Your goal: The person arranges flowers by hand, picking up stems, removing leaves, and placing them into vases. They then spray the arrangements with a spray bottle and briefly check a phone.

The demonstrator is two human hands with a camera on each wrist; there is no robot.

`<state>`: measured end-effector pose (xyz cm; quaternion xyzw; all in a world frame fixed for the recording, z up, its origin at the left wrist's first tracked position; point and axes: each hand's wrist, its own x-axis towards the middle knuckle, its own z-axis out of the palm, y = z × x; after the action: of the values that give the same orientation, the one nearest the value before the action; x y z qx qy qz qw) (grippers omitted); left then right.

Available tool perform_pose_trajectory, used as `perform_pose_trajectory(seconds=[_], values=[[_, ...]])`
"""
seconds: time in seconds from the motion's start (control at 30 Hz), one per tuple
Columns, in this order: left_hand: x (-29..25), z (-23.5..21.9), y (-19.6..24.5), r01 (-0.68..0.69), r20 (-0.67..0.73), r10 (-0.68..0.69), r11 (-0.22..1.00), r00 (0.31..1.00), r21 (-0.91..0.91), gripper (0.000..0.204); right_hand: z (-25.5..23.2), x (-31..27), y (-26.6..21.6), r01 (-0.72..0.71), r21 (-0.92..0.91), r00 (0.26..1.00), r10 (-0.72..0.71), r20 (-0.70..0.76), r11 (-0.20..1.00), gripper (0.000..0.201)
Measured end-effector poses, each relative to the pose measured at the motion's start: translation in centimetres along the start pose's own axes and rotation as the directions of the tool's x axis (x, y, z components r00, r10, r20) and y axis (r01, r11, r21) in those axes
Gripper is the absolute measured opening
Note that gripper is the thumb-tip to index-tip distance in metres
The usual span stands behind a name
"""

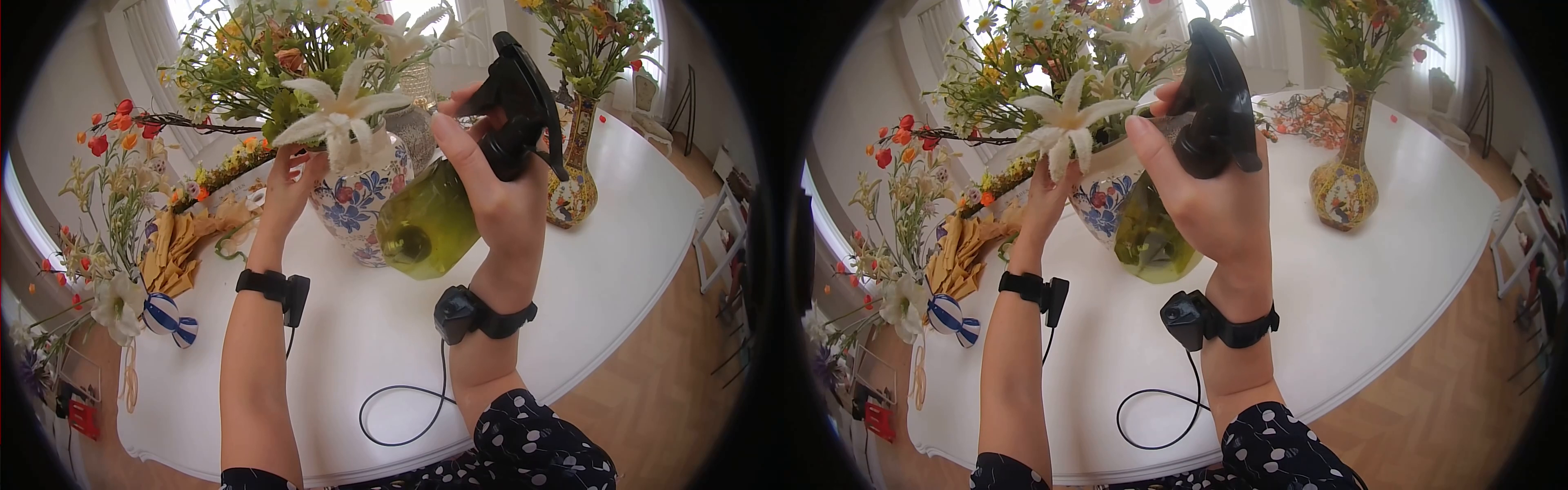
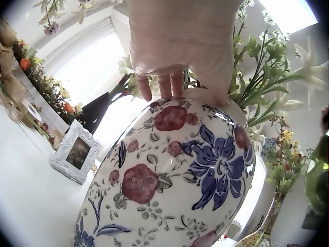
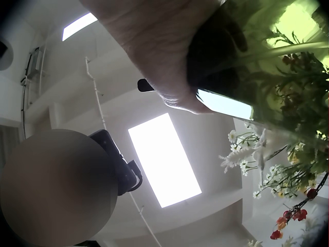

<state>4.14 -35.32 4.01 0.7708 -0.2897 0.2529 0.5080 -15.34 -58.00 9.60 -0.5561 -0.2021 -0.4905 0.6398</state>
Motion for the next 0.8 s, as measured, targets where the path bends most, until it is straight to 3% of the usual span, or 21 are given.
perform_pose_trajectory(seconds=[0.43,0.6,0.8], values=[[0.0,-0.12,0.35,-0.018,0.018,0.018,1.0,1.0,0.001,0.048,0.06,0.14,-0.2,-0.034,0.041,0.999,0.033,0.033,0.999,0.037],[0.01,-0.18,0.32,0.013,0.054,-0.015,0.999,0.998,0.034,0.051,0.09,0.21,0.13,0.023,0.042,0.998,-0.025,0.051,0.999,0.037],[-0.08,0.13,0.17,-0.011,-0.005,0.011,0.999,1.0,-0.039,0.049,0.11,0.06,0.27,0.024,0.068,0.995,-0.03,0.095,0.997,0.036]])
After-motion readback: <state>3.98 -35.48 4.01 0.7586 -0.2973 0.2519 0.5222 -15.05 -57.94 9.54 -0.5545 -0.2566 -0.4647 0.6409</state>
